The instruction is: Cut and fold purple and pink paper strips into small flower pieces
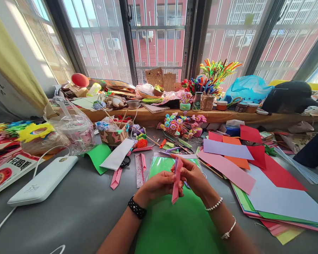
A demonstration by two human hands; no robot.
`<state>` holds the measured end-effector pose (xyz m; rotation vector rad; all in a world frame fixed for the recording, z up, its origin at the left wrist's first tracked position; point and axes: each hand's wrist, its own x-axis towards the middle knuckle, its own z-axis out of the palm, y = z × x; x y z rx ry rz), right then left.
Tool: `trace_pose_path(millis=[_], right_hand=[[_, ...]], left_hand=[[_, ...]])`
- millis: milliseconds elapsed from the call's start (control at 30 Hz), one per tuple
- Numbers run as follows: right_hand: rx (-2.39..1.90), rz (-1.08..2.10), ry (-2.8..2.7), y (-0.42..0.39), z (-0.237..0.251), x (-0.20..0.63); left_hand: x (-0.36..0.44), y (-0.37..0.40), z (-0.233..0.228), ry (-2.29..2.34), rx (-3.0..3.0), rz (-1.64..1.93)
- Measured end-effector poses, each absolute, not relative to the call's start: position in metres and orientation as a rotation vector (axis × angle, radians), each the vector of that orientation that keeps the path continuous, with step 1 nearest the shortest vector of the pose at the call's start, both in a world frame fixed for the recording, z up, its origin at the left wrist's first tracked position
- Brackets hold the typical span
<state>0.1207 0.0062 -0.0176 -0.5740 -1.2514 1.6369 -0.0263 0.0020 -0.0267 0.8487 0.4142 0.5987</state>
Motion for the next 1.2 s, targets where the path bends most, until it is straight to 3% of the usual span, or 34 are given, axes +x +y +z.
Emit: trace_pose_path(millis=[300, 600, 1200], right_hand=[[-0.606, 1.559, -1.270, 0.008, -0.019, 0.120], [-0.801, 1.271, -1.393, 0.008, -0.012, 0.120], [-0.641, 1.383, -1.357, 0.006, -0.008, 0.123]], left_hand=[[-0.027, 0.002, -0.024, 0.408, 0.865, 0.620], [-0.016, 0.000, -0.027, 0.449, 0.913, 0.799], [-0.013, -0.003, -0.019, 0.414, 0.992, 0.613]])
